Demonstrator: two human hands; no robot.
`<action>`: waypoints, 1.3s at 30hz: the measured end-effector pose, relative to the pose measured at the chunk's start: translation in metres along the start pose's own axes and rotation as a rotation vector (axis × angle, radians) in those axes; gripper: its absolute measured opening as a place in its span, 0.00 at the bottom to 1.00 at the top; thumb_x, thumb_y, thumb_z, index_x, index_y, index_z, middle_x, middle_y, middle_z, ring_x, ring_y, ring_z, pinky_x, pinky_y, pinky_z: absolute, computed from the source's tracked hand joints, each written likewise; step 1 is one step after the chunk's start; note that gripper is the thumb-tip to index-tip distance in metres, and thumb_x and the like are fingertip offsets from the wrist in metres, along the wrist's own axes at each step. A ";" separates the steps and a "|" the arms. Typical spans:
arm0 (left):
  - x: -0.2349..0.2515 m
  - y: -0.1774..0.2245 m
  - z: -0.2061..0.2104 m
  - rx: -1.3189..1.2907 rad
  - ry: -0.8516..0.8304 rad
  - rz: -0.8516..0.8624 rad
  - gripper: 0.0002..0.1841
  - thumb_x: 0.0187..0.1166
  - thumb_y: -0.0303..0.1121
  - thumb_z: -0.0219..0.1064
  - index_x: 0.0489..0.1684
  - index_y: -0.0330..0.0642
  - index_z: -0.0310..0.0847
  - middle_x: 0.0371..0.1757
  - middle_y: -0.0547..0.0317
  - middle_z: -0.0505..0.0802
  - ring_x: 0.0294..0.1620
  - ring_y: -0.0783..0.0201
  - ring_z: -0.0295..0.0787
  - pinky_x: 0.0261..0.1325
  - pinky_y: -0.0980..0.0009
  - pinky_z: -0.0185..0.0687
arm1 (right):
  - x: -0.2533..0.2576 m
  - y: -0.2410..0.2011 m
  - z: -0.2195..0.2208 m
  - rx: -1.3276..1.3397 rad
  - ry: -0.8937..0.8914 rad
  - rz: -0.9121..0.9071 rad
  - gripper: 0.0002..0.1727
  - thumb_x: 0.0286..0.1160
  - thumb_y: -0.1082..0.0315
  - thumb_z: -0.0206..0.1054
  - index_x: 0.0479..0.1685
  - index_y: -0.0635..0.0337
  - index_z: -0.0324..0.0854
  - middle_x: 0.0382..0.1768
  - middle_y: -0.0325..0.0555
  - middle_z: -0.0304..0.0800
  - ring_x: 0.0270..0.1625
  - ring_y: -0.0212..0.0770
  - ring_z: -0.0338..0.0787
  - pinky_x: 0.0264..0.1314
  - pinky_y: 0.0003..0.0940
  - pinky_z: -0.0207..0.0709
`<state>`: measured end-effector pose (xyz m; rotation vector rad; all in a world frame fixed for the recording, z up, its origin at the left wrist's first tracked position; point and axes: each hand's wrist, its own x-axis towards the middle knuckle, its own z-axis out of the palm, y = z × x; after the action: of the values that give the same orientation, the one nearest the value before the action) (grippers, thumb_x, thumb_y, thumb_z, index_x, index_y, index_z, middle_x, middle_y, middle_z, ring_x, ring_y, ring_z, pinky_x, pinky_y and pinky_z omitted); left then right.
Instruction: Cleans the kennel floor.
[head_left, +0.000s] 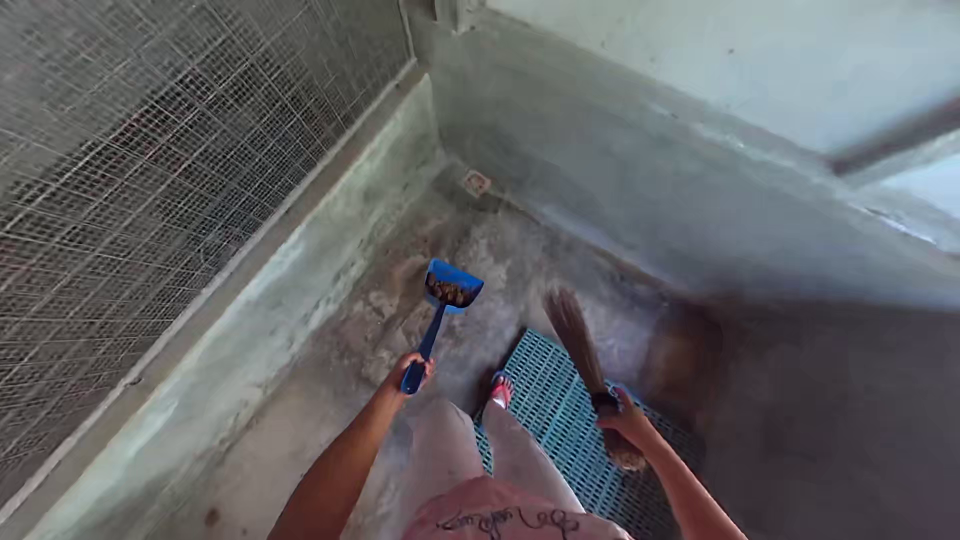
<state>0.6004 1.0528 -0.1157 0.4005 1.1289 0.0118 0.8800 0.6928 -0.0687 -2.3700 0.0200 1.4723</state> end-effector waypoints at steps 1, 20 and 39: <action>0.008 0.014 0.006 0.010 -0.001 0.006 0.13 0.86 0.28 0.39 0.39 0.41 0.70 0.22 0.61 0.83 0.16 0.74 0.80 0.18 0.84 0.74 | 0.012 -0.024 -0.007 0.026 -0.020 -0.004 0.57 0.63 0.74 0.82 0.94 0.60 0.47 0.76 0.76 0.73 0.73 0.69 0.80 0.75 0.63 0.74; 0.228 0.325 0.163 -0.169 0.134 -0.097 0.09 0.85 0.24 0.43 0.36 0.39 0.67 0.18 0.57 0.80 0.12 0.70 0.78 0.15 0.81 0.74 | 0.384 -0.583 -0.073 -0.764 -0.142 -0.219 0.38 0.76 0.62 0.71 0.87 0.58 0.64 0.75 0.67 0.79 0.78 0.66 0.78 0.78 0.68 0.68; 0.433 0.489 0.273 -0.410 0.311 -0.206 0.04 0.83 0.24 0.47 0.40 0.40 0.66 0.20 0.55 0.79 0.13 0.67 0.78 0.14 0.78 0.75 | 0.503 -0.771 -0.170 -0.979 -0.400 -0.251 0.47 0.64 0.66 0.81 0.89 0.58 0.64 0.78 0.69 0.75 0.81 0.68 0.73 0.80 0.69 0.65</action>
<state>1.1229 1.5140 -0.2402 -0.0886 1.4330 0.1262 1.4079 1.4514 -0.2191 -2.4835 -1.3101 2.0834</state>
